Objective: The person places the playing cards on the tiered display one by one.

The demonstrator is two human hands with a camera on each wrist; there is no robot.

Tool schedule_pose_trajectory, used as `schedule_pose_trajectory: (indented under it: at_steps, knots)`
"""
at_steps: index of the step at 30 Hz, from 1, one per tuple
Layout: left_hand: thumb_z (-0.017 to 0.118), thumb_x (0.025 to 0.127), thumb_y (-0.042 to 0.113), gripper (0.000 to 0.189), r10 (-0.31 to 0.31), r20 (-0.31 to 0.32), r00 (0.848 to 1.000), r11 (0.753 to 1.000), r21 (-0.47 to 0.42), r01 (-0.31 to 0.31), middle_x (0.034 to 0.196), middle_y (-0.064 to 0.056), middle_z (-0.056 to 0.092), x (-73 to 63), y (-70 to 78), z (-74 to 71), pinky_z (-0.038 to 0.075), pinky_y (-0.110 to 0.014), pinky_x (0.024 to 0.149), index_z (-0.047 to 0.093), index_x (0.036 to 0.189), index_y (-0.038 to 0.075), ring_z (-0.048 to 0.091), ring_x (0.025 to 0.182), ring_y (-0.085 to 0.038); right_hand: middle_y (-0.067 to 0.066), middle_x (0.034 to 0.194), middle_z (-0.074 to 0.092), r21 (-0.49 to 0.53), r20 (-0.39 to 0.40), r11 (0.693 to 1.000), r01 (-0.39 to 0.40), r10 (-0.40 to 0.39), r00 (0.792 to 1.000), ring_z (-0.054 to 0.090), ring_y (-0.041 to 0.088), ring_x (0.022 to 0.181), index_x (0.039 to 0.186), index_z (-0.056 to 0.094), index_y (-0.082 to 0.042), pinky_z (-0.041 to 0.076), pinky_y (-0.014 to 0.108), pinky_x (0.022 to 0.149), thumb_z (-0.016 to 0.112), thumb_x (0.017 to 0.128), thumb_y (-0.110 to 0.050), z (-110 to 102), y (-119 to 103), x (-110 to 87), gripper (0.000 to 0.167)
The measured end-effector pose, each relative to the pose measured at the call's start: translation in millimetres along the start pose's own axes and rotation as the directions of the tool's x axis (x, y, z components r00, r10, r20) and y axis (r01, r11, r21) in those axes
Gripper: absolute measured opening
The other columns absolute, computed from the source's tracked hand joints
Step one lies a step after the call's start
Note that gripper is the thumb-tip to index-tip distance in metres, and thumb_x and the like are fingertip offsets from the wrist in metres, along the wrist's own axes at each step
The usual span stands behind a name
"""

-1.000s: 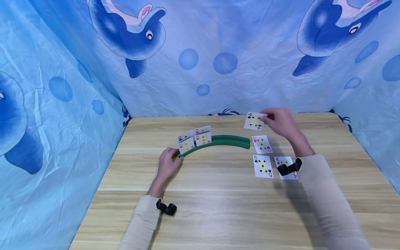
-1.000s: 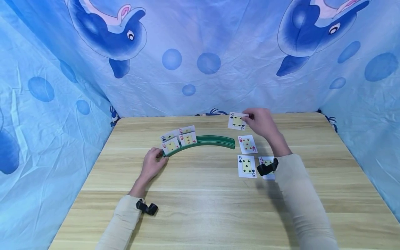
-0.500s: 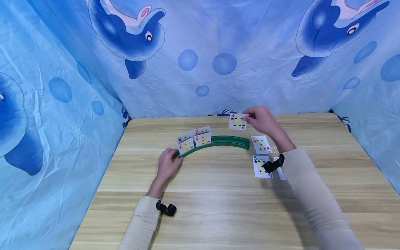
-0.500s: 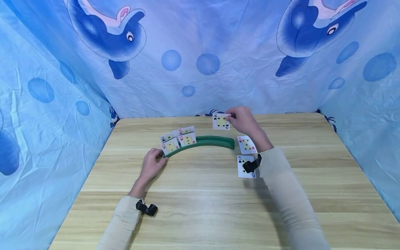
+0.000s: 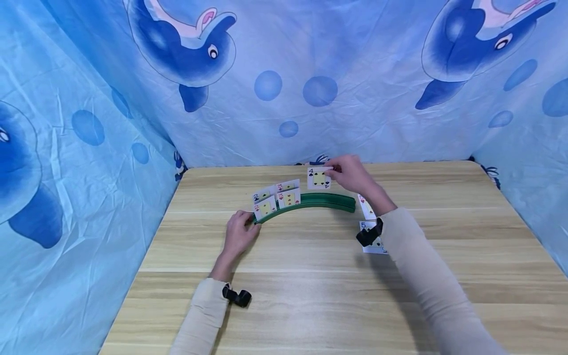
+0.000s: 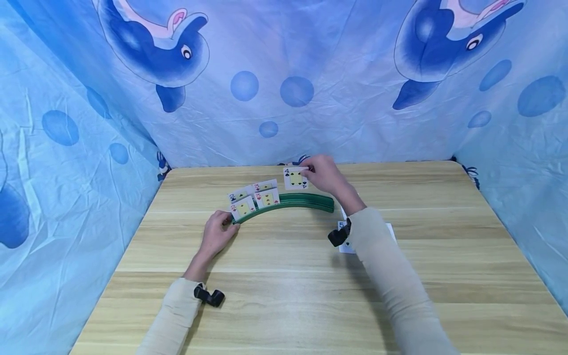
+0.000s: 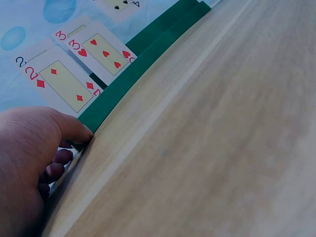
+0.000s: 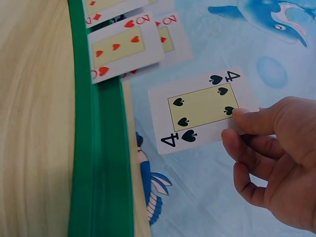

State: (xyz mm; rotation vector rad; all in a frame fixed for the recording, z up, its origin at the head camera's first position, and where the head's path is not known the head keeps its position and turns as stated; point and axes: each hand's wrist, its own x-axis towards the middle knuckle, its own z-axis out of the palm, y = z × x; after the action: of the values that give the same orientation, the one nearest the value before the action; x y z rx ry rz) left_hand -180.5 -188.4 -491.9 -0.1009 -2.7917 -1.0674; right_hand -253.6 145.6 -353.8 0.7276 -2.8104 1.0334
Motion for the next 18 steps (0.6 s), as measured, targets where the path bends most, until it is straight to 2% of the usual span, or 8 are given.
schedule_pose_trajectory:
  at_steps: [7, 14, 18]
  knots:
    - [0.074, 0.085, 0.017, 0.039, 0.024, -0.023, 0.999, 1.000, 0.003, -0.024, 0.111, -0.018, 0.065, 0.2, 0.1, 0.7, 0.047, -0.048, 0.093, 0.068, 0.117, -0.005, 0.060, 0.103, -0.033, 0.018, 0.102, 0.074, 0.004, 0.021, 1.000, -0.013, 0.013, 1.000, 0.067, 0.024, 0.082, 0.115, 0.072, 0.000, 0.054, 0.039, 0.075, 0.061, 0.098, -0.008, 13, 0, 5.5, 0.022]
    - [0.074, 0.084, 0.016, 0.038, 0.030, -0.026, 0.999, 1.000, 0.000, -0.030, 0.112, -0.018, 0.066, 0.1, -0.1, 1.0, 0.047, -0.048, 0.094, 0.069, 0.117, -0.004, 0.060, 0.103, -0.033, 0.015, 0.091, 0.071, -0.007, 0.022, 1.000, 0.011, -0.011, 1.000, 0.057, 0.021, 0.072, 0.105, 0.075, -0.002, 0.047, 0.033, 0.069, 0.061, 0.098, -0.008, 22, 3, 8.4, 0.017]
    - [0.075, 0.084, 0.016, 0.038, 0.035, -0.031, 0.999, 0.999, 0.002, -0.035, 0.112, -0.019, 0.066, 0.0, 0.2, 0.7, 0.047, -0.048, 0.095, 0.069, 0.116, -0.004, 0.060, 0.104, -0.034, 0.015, 0.093, 0.073, -0.012, 0.026, 1.000, 0.009, -0.009, 1.000, 0.057, 0.021, 0.073, 0.107, 0.075, -0.003, 0.046, 0.032, 0.069, 0.061, 0.098, -0.009, 26, 5, 9.9, 0.017]
